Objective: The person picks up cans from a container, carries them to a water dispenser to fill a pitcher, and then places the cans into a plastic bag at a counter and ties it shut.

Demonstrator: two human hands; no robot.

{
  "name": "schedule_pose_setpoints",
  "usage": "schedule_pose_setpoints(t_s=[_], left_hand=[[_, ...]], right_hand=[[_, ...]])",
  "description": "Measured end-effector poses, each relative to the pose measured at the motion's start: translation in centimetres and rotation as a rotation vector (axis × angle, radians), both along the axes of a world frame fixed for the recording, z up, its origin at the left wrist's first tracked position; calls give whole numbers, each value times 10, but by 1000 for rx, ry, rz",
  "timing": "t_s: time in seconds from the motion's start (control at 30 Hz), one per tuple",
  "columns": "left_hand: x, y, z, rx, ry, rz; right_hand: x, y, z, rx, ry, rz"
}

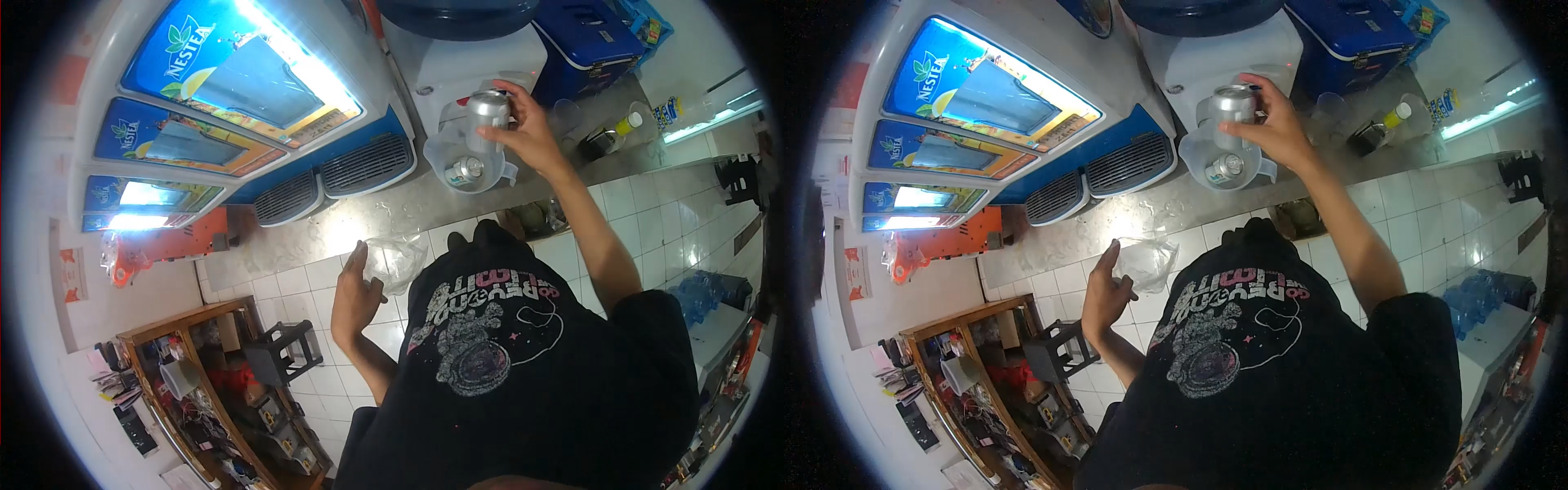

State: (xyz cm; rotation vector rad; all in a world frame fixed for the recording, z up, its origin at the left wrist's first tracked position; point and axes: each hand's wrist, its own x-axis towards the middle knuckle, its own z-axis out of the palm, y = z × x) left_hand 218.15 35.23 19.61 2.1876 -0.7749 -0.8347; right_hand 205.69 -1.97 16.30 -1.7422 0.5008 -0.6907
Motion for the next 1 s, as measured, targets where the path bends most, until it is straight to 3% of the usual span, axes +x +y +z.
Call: schedule_pose_setpoints(t_s=[0.13, 0.2, 0.3, 0.43, 0.63, 0.73, 0.87, 0.93, 1.0], left_hand=[[1, -3, 0, 22, 16, 22], [-1, -8, 7, 20, 24, 18], [-2, -10, 4, -22, 38, 29], [-2, -4, 4, -12, 30, 55], [1, 8, -4, 20, 74, 98], [2, 14, -5, 56, 76, 122], [1, 25, -7, 46, 58, 128], [0, 26, -2, 86, 94, 167], [-3, 32, -1, 83, 99, 185]], right_hand=[[5, 1, -19, 73, -66, -114], [0, 14, -20, -324, 225, 4], [0, 20, -42, -328, 369, 25], [-1, 32, -48, -254, 392, 9], [11, 73, -14, -259, 156, -31], [27, 105, -5, -338, 166, 270], [62, 146, -79, -583, 321, 459], [79, 154, -120, -857, 568, 579], [82, 155, -135, -881, 560, 570]])
